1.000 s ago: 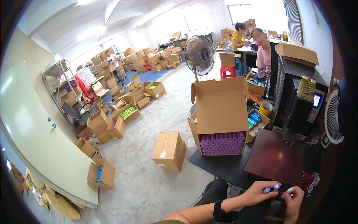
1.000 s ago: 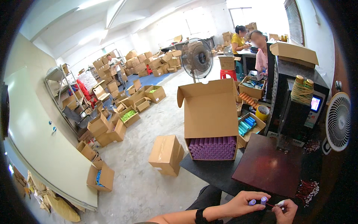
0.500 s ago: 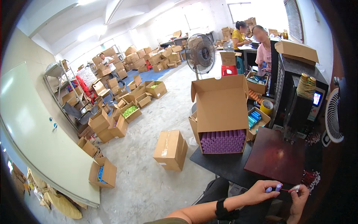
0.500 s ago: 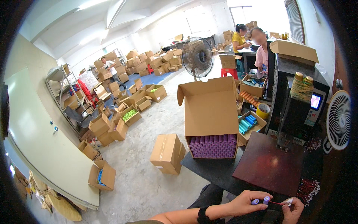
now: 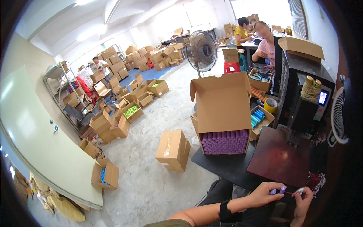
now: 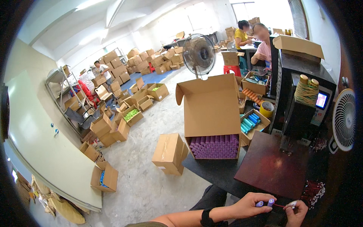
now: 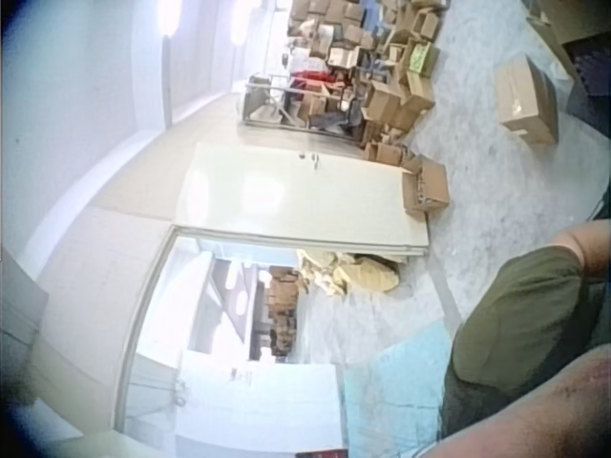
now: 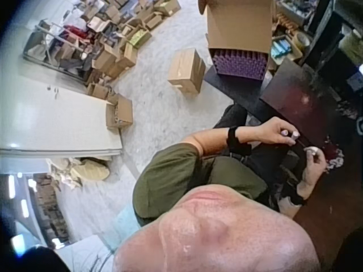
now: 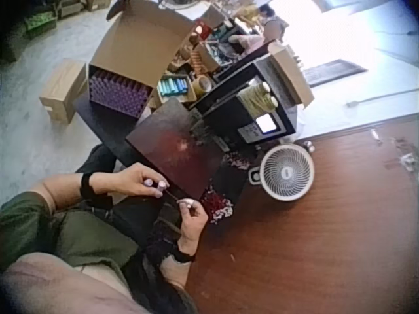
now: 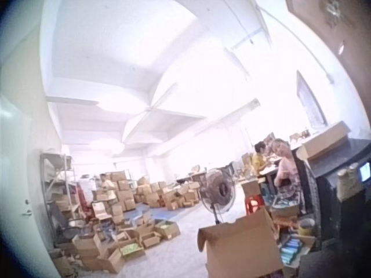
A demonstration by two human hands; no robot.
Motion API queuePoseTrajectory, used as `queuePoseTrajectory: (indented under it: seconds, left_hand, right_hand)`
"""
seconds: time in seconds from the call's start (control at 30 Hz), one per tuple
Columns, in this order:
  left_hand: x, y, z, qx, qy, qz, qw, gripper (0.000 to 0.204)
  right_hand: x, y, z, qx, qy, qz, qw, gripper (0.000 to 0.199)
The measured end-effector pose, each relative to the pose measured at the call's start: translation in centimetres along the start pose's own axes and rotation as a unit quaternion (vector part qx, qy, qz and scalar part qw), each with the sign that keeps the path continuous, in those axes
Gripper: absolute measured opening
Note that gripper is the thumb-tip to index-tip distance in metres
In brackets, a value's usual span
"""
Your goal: The user is welding wires to batteries and assembling small circuit boards for battery packs.
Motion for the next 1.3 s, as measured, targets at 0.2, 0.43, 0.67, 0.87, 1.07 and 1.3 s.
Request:
queuePoseTrajectory:
  seconds: [0.2,0.43,0.67,0.87,1.07,1.3]
  left_hand:
    - [0.0,-0.1,-0.3,0.000,-0.001,-0.014,1.000,0.033]
    - [0.1,-0.5,-0.4,0.013,0.008,-0.005,1.000,0.033]
    - [-0.2,-0.1,-0.1,0.000,0.005,0.012,1.000,0.033]
    - [-0.2,0.2,1.1,0.016,-0.015,-0.017,1.000,0.032]
    - [-0.4,-0.1,-0.7,0.019,0.041,-0.005,0.999,0.032]
    - [-0.2,0.1,1.4,0.004,-0.001,-0.045,0.999,0.030]
  right_hand:
    - [0.0,0.7,-0.1,0.024,0.029,0.011,0.999,0.022]
    - [0.3,0.9,0.0,0.031,0.019,0.005,0.999,0.026]
    - [-0.3,1.5,-0.7,0.022,0.013,0.007,1.000,0.027]
    - [-1.1,-0.8,-1.1,-0.055,0.039,0.062,0.996,0.006]
    - [0.8,-1.2,1.5,0.026,0.001,0.053,0.998,0.006]
    - [-0.7,-1.4,-0.4,0.022,0.023,0.045,0.998,0.007]
Point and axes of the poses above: each hand's wrist, its own x-axis towards the middle knuckle, its own z-axis out of the palm, y = z × x, the point moved 5 cm from there along x, towards the middle knuckle, and after that the axes turned 8 degrees about -z, right-handed, at the moved point
